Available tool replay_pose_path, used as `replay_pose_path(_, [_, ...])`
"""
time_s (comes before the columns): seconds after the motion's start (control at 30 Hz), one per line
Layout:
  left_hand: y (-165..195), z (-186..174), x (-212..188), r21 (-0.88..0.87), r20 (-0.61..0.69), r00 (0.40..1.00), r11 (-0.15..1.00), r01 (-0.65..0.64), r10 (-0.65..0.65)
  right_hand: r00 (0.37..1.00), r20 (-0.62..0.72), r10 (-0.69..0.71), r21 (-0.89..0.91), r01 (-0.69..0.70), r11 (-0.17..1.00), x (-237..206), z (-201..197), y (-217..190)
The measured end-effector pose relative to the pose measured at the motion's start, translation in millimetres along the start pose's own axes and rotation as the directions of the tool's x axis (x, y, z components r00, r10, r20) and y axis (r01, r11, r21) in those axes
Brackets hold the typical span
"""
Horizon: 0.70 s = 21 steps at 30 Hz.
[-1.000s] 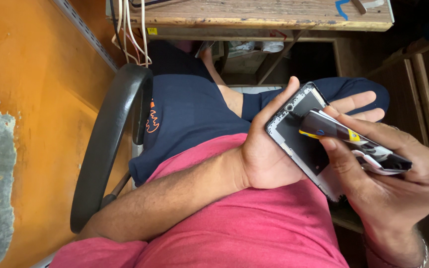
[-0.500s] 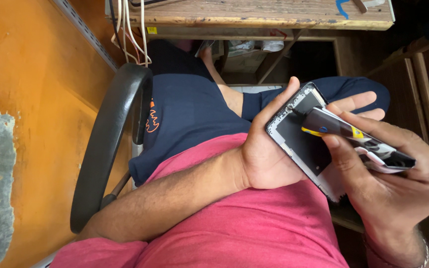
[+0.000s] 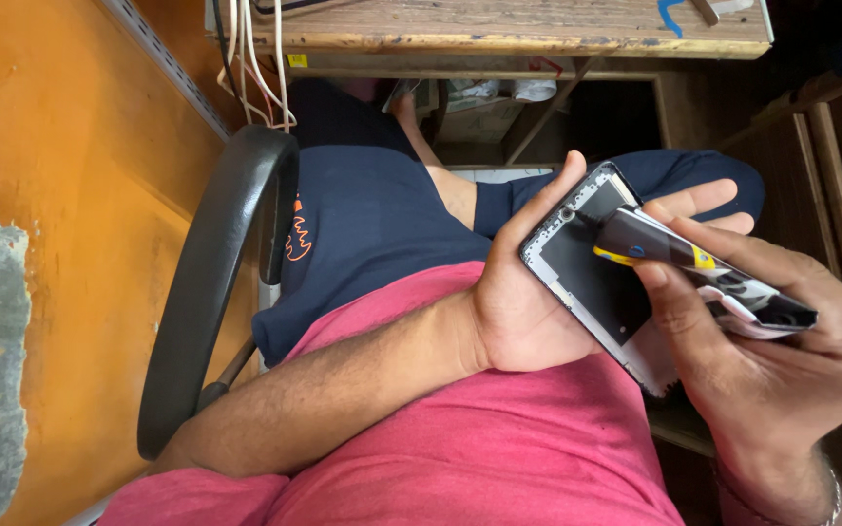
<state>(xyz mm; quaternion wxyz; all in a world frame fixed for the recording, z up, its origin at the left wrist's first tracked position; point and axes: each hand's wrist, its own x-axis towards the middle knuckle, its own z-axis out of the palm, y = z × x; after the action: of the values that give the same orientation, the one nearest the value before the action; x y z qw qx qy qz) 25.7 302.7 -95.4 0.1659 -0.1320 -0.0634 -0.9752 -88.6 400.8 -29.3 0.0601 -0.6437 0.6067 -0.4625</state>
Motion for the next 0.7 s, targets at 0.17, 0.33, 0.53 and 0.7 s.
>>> replay_pose_path(0.17, [-0.1,0.5,-0.3,-0.006,-0.012,1.000,1.000,0.003,-0.003,1.000,-0.009,0.000,-0.015,0.000,1.000,0.5,0.1,0.7])
replay_pose_path(0.33, [-0.3,0.6,0.1,-0.005,-0.014,1.000,1.000,-0.001,0.001,1.000,-0.006,0.002,-0.040,-0.003,0.999,-0.4,-0.7,2.4])
replay_pose_path(0.53, [0.6,1.7,-0.2,0.000,-0.015,1.000,1.000,-0.001,0.001,1.000,-0.026,0.001,-0.009,-0.001,1.000,0.2,-0.3,5.3])
replay_pose_path(0.7, [0.3,4.7,0.0,0.004,-0.019,1.000,1.000,-0.004,0.004,0.999,-0.033,0.008,-0.020,-0.008,1.000,0.3,0.0,5.0])
